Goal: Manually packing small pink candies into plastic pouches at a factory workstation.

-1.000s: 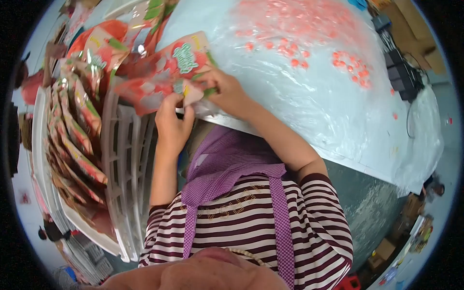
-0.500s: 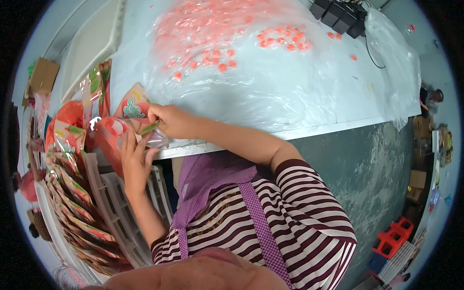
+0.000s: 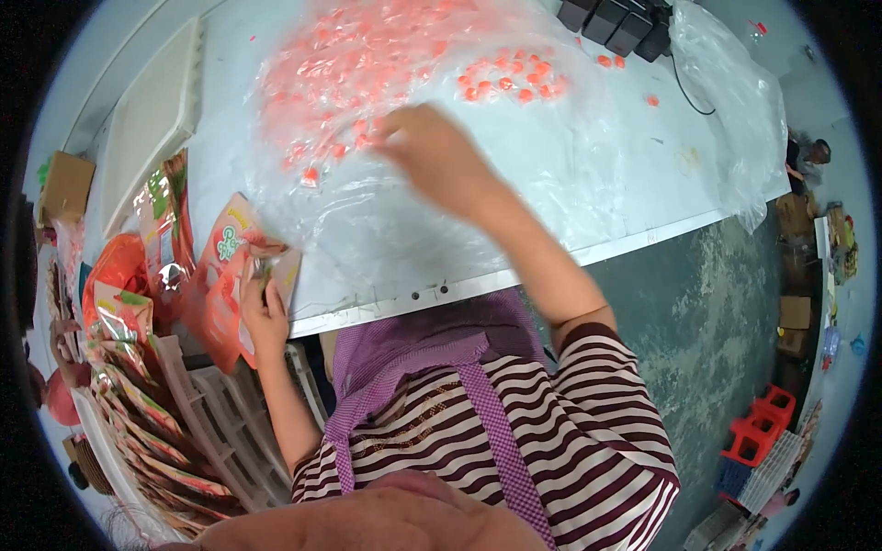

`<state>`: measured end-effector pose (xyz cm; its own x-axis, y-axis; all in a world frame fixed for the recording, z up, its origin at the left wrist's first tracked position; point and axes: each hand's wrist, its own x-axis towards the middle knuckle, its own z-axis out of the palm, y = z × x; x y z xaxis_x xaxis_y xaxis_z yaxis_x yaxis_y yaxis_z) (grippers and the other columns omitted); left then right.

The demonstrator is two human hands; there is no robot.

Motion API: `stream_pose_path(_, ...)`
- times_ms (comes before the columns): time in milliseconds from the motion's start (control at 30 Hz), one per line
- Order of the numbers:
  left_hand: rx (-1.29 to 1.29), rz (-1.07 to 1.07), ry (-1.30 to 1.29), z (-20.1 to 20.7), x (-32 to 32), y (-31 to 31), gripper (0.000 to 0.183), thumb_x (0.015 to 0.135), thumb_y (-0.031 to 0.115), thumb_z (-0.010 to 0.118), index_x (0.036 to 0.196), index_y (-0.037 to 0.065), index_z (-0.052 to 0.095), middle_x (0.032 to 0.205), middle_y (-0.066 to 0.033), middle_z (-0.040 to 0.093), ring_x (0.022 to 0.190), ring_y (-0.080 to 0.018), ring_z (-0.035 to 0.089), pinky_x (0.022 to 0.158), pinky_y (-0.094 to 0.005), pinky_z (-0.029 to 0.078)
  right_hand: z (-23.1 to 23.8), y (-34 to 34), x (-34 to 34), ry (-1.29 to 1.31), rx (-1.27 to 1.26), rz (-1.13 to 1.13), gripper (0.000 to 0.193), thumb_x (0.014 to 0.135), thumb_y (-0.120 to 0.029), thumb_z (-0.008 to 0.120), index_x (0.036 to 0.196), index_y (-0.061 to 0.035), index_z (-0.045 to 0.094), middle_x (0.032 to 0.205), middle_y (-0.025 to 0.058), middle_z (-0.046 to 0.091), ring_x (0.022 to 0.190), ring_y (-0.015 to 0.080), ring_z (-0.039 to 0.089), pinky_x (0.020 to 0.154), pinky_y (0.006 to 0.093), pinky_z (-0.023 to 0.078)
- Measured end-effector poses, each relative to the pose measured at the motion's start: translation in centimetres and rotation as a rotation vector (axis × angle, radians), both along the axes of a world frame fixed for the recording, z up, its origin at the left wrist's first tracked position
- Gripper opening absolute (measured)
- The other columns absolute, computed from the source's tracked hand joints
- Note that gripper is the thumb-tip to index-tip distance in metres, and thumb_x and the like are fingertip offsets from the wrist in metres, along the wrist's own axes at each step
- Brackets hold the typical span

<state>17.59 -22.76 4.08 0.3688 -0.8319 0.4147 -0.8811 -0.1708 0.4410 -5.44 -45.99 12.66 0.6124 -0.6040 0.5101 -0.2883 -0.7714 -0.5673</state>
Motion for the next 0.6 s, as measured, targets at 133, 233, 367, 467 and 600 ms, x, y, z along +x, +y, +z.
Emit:
stream_pose_path(133,0.016,0.014,0.069,0.3,-0.5,-1.0,0.021,0.086,0.006,0.052,0.102,-0.008,0.053,0.116,-0.0251,0.053,0.105,-0.0398,0.050,0.091,-0.0386,0.039,-5.2,-11.7,-6.4,0.310,-0.121,-0.321,0.019,0.084,-0.020,0.058,0.091,-0.0037,0.062,0.101,0.0129,0.059,0.095,0.0299,0.055,0.083,0.0381,0.042)
stream_pose_path(233,0.057,0.021,0.061,0.3,-0.4,-0.8,0.021,0.086,0.007,0.051,0.102,-0.007,0.053,0.119,-0.0255,0.051,0.107,-0.0400,0.049,0.092,-0.0389,0.038,-7.3,-14.6,-6.5,0.385,-0.221,-0.377,0.026,0.087,-0.028,0.051,0.100,-0.0087,0.062,0.111,0.0111,0.057,0.105,0.0286,0.050,0.090,0.0419,0.036)
stream_pose_path(367,0.076,0.020,0.044,-0.1,-0.3,-0.5,0.022,0.087,0.008,0.050,0.102,-0.007,0.053,0.122,-0.0257,0.049,0.109,-0.0405,0.048,0.092,-0.0395,0.038,-8.0,-15.7,-4.8,0.429,-0.191,-0.351,0.036,0.088,-0.039,0.045,0.111,-0.0155,0.059,0.126,0.0107,0.050,0.120,0.0302,0.041,0.100,0.0489,0.025)
stream_pose_path(467,0.077,0.027,0.050,0.1,-0.5,-0.6,0.021,0.087,0.008,0.050,0.101,-0.007,0.053,0.122,-0.0256,0.049,0.111,-0.0404,0.047,0.093,-0.0392,0.037,-7.8,-15.6,-3.9,0.568,-0.146,-0.448,0.040,0.087,-0.043,0.046,0.119,-0.0210,0.055,0.135,0.0111,0.042,0.127,0.0347,0.033,0.104,0.0535,0.018)
stream_pose_path(600,0.098,0.055,0.144,0.2,-0.5,-0.7,0.017,0.085,0.007,0.053,0.095,-0.005,0.056,0.125,-0.0241,0.048,0.113,-0.0397,0.045,0.096,-0.0409,0.036,-8.6,-15.1,-4.9,0.607,-0.195,-0.414,0.043,0.087,-0.048,0.044,0.119,-0.0211,0.055,0.135,0.0102,0.042,0.128,0.0396,0.028,0.101,0.0614,0.015)
